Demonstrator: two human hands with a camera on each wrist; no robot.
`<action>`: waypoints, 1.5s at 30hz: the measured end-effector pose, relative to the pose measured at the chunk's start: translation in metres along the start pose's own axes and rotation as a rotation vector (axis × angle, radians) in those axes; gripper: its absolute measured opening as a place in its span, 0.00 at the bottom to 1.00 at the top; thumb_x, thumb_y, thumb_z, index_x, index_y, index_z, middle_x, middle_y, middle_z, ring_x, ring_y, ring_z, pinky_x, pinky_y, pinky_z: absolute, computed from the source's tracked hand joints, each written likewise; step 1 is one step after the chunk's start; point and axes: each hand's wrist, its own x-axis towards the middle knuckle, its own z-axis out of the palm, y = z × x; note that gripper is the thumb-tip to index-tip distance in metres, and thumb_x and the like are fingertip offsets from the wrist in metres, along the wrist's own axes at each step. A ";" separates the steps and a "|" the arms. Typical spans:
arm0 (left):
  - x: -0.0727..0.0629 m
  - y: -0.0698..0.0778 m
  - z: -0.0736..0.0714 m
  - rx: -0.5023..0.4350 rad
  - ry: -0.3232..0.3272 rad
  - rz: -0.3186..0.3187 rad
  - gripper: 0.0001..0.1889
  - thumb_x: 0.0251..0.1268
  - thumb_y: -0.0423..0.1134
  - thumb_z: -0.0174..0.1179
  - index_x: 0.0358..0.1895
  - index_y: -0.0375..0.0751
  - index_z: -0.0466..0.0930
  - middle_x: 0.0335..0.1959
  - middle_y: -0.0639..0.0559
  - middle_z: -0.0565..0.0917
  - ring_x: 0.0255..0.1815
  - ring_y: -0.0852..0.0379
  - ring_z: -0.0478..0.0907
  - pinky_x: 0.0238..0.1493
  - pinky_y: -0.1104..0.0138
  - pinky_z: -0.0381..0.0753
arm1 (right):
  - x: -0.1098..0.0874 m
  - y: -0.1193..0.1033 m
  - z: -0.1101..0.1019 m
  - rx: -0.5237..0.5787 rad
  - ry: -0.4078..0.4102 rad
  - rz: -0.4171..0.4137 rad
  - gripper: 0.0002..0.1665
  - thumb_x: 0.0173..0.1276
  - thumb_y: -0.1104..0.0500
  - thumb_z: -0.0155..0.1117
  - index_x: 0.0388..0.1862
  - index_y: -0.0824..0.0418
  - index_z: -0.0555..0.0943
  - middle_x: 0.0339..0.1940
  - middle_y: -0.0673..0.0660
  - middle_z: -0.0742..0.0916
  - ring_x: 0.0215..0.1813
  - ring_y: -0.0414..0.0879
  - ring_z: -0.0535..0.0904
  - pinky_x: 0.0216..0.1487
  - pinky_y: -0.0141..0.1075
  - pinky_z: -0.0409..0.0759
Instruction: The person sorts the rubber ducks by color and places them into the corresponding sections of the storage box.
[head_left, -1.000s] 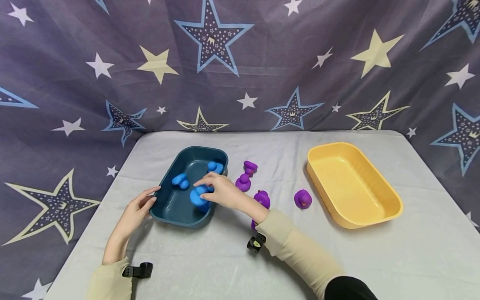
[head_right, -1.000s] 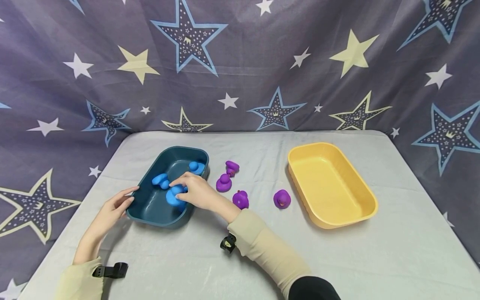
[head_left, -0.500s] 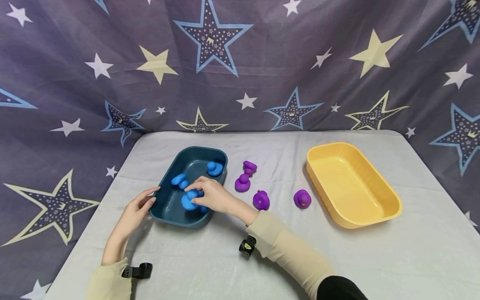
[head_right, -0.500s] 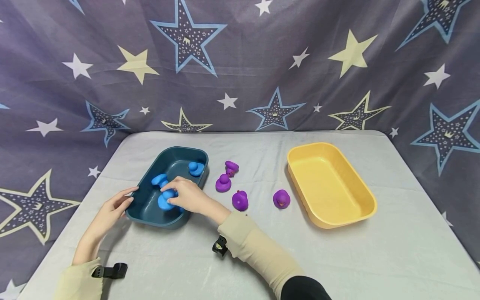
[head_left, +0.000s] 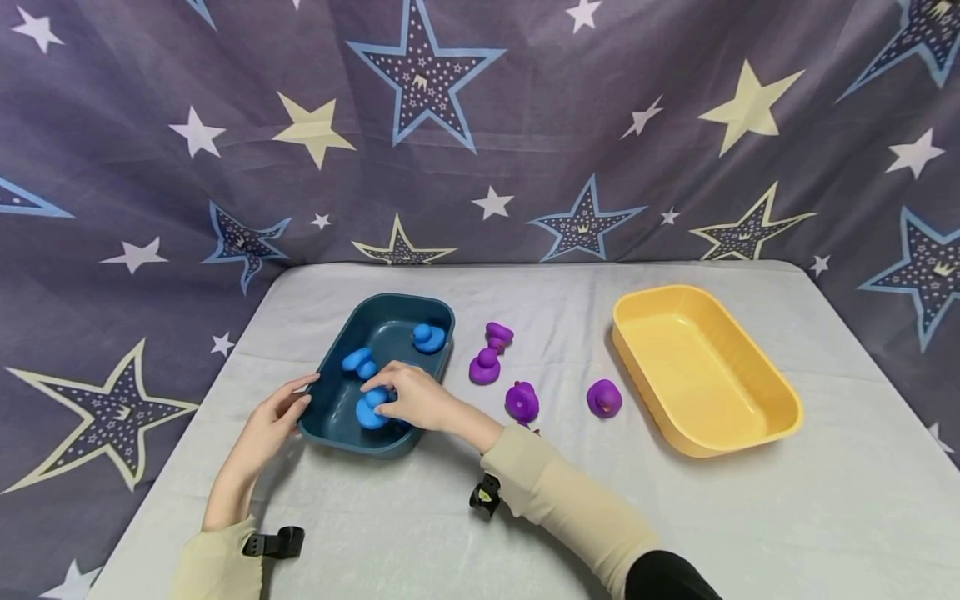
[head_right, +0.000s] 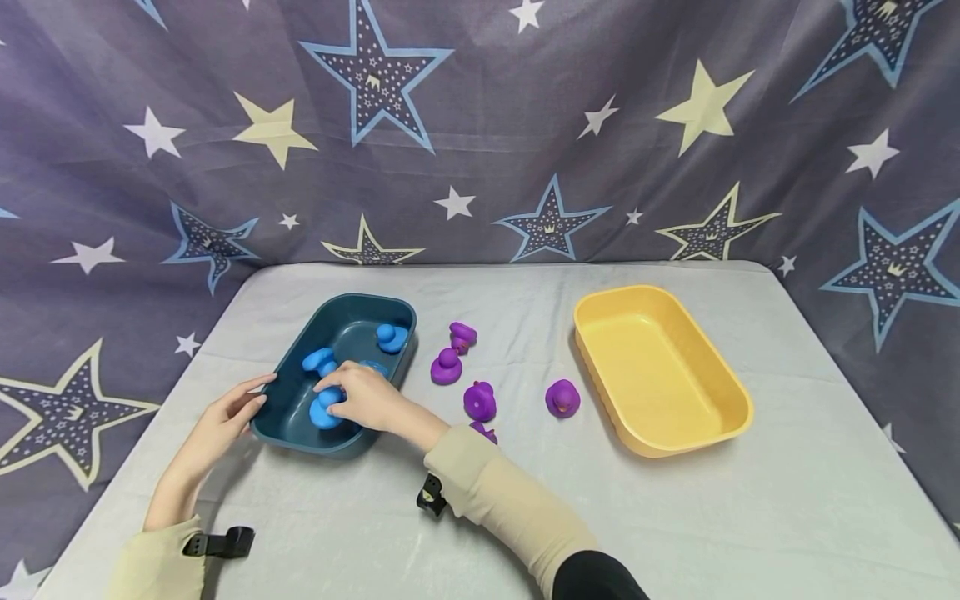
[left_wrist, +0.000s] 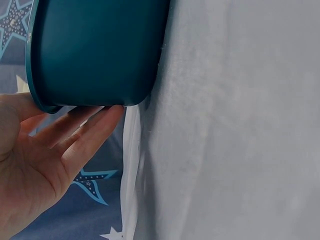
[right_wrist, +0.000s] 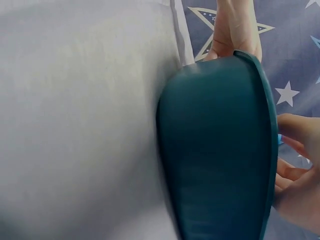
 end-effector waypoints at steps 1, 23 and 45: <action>0.000 0.000 0.000 -0.001 -0.001 -0.002 0.19 0.68 0.34 0.44 0.59 0.31 0.64 0.45 0.31 0.75 0.30 0.66 0.70 0.23 0.68 0.72 | 0.000 0.000 0.001 -0.009 -0.003 0.001 0.19 0.60 0.58 0.61 0.51 0.56 0.77 0.49 0.53 0.77 0.49 0.41 0.71 0.44 0.27 0.67; 0.000 -0.001 0.000 -0.008 -0.007 -0.025 0.20 0.68 0.35 0.44 0.60 0.32 0.63 0.45 0.32 0.75 0.29 0.65 0.70 0.24 0.68 0.72 | -0.002 0.001 -0.002 0.006 -0.015 -0.001 0.19 0.61 0.58 0.60 0.52 0.57 0.77 0.51 0.53 0.77 0.47 0.43 0.74 0.43 0.26 0.69; 0.001 0.004 -0.002 0.083 -0.002 -0.017 0.19 0.68 0.38 0.44 0.59 0.36 0.65 0.42 0.34 0.77 0.27 0.64 0.70 0.25 0.70 0.71 | -0.041 0.011 -0.040 0.148 0.077 0.023 0.18 0.60 0.61 0.60 0.50 0.61 0.78 0.50 0.56 0.77 0.48 0.48 0.75 0.43 0.34 0.74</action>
